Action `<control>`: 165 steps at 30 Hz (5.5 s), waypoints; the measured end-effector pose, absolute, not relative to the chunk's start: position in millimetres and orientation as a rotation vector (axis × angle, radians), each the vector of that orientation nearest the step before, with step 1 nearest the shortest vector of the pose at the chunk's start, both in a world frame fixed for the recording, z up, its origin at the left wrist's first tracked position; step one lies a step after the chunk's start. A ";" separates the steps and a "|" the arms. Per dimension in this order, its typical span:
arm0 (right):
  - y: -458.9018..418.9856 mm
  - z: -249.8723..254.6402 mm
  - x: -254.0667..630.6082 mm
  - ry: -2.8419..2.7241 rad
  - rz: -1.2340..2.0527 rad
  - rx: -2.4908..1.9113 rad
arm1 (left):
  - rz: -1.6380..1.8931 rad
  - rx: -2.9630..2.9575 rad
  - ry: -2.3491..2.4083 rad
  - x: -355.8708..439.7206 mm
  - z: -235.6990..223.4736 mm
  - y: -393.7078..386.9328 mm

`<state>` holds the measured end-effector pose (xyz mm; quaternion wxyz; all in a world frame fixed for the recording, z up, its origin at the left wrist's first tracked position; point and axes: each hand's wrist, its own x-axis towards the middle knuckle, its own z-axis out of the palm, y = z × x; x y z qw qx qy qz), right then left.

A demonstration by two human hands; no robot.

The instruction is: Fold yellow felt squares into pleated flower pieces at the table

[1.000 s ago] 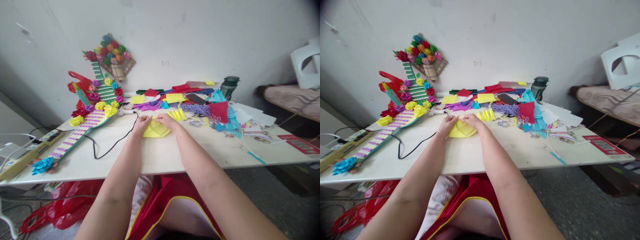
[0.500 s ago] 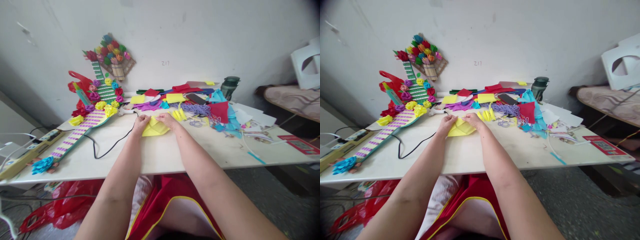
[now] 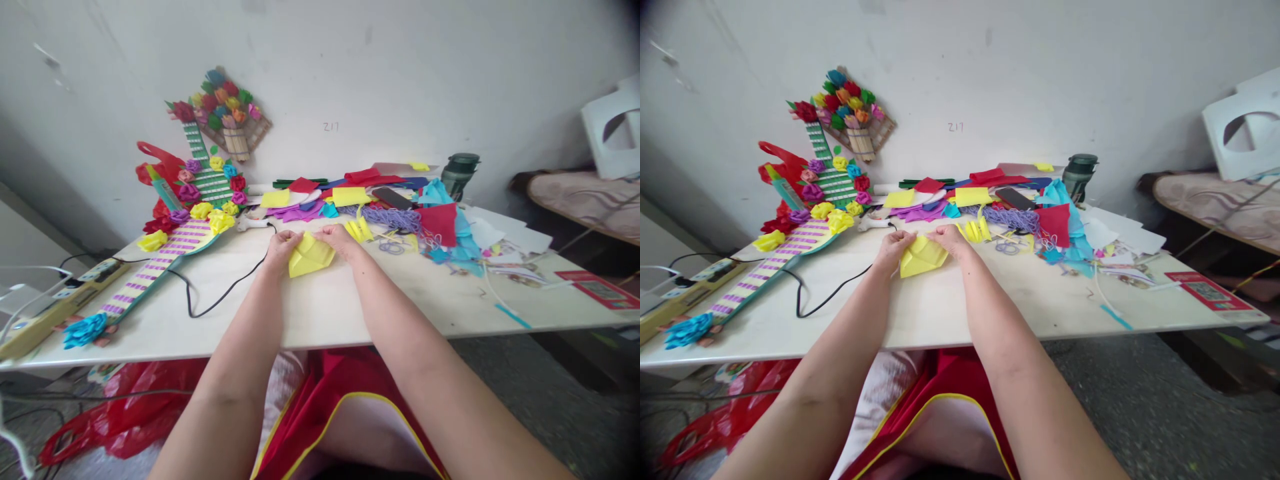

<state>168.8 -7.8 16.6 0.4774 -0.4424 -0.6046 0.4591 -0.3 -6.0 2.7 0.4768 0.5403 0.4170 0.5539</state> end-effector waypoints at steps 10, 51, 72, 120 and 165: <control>-3.7 16.6 169.1 -1.230 1.206 -1.019 | 1.543 1.231 1.019 -1.3 2.5 -1.2; -1.6 15.5 172.8 -1.323 1.305 -1.003 | 1.504 1.143 0.977 -4.8 4.2 -2.4; -5.3 21.0 173.8 -1.390 1.092 -1.062 | 1.461 1.221 1.008 -7.0 7.0 -4.5; -3.8 19.5 178.7 -1.317 1.276 -0.972 | 1.420 1.201 0.922 -8.2 6.7 -3.7; -4.8 19.0 173.3 -1.368 1.111 -0.924 | 1.390 1.306 0.958 -6.0 8.9 -9.1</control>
